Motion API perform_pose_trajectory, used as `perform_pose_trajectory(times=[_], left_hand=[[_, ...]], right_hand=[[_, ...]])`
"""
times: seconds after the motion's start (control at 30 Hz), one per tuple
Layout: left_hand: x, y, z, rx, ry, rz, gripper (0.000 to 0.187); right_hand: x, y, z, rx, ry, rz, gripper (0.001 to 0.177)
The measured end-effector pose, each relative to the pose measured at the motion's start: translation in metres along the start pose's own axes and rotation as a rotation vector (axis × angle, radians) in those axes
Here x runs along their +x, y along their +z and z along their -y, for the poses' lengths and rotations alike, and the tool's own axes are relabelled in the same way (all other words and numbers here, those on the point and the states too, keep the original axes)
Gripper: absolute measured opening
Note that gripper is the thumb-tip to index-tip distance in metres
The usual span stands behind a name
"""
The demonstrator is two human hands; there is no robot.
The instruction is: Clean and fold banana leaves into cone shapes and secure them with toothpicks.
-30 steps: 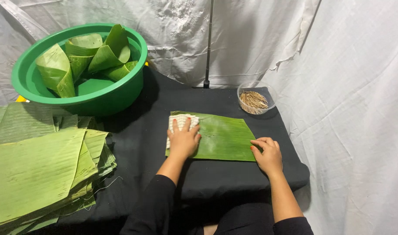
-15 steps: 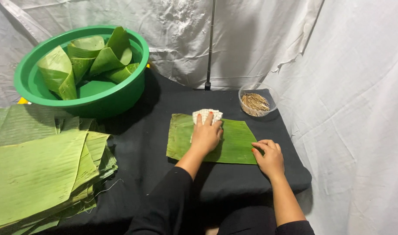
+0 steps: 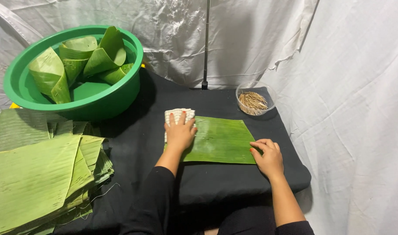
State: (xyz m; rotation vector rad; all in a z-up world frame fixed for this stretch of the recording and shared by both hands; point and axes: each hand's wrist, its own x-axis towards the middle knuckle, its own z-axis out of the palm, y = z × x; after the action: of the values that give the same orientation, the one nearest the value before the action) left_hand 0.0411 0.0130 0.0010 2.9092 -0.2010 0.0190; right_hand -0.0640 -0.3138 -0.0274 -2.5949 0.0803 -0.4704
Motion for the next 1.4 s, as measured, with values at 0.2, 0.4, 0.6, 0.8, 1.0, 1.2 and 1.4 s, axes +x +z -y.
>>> perform_pose_trajectory(times=[0.2, 0.4, 0.6, 0.8, 1.0, 1.2, 1.4], left_hand=[[0.004, 0.019, 0.044, -0.048, -0.043, -0.142, 0.033], [-0.048, -0.039, -0.035, -0.274, 0.053, -0.261, 0.031], [-0.088, -0.018, -0.069, -0.109, 0.212, -0.005, 0.068], [-0.093, -0.034, -0.043, -0.091, 0.054, 0.084, 0.06], [-0.092, -0.017, 0.009, -0.033, -0.028, -0.044, 0.059], [-0.079, 0.023, 0.025, -0.042, -0.01, -0.344, 0.049], [-0.103, -0.011, -0.033, -0.159, 0.151, -0.402, 0.041]], right_hand=[[0.001, 0.002, -0.001, -0.006, -0.019, -0.002, 0.021], [-0.001, 0.002, -0.002, -0.012, -0.037, -0.02, 0.021], [0.0, 0.005, -0.003, -0.032, 0.01, -0.001, 0.022], [0.003, 0.0, 0.001, -0.061, 0.055, 0.032, 0.023], [0.004, 0.001, -0.003, -0.065, 0.082, 0.049, 0.023], [0.001, -0.002, 0.004, -0.052, 0.071, 0.037, 0.024], [0.003, -0.002, 0.002, -0.058, 0.088, 0.059, 0.025]])
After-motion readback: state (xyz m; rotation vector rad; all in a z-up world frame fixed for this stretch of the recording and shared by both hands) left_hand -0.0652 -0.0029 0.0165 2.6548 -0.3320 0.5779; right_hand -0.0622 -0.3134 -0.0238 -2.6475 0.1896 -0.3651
